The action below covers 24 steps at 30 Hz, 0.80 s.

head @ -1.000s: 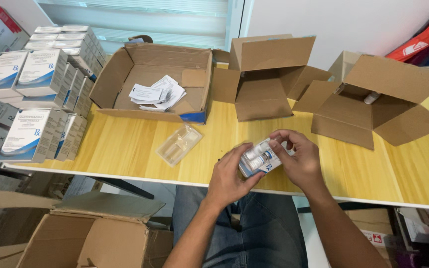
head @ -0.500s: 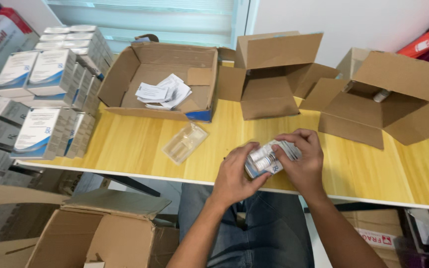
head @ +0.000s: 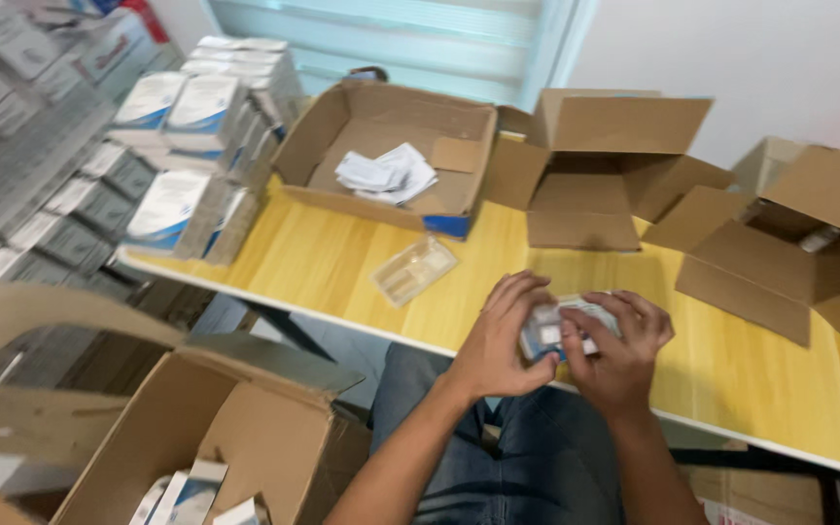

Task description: The person sits at a table and packs small vials and instruction leaflets into white and blue cardboard boxes. They open each box, insert the contents, close the flaps, and place the finished boxes into a larger shipping carton.

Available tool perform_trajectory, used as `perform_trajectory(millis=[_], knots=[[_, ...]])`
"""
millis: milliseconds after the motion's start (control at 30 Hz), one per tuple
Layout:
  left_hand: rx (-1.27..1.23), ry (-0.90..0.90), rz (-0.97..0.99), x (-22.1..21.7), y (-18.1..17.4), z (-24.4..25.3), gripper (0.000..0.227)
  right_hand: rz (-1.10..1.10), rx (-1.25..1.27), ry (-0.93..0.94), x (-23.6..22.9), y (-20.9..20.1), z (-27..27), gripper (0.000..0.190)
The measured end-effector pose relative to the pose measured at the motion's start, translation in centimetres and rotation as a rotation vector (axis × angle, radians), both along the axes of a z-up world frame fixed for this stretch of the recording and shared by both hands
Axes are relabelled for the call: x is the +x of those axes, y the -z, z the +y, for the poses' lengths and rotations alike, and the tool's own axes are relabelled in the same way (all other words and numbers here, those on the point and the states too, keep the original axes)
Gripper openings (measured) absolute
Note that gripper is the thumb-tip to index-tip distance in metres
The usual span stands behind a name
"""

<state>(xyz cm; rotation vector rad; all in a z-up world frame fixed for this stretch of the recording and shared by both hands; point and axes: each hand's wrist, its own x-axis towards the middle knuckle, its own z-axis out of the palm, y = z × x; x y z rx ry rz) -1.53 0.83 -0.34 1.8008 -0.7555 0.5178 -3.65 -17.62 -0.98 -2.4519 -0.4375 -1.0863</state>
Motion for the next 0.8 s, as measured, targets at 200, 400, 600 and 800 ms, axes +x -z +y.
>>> perform_trajectory(millis=[200,400,600,800], knots=[[-0.151,-0.186,-0.042,1.4,-1.7,1.5,0.040,-0.006,-0.043,0.037,0.5,0.5,-0.5,0.021],[0.269,-0.461,-0.237,9.0,-5.5,9.2,0.044,-0.043,0.042,0.080,0.0,0.7,-0.8,0.021],[0.829,-0.570,0.003,12.7,-4.5,14.8,0.040,-0.043,-0.035,0.114,-0.4,0.5,-0.3,0.016],[0.700,-0.616,-0.032,12.2,-3.5,16.3,0.020,-0.042,-0.053,0.093,-0.6,0.1,-0.4,0.016]])
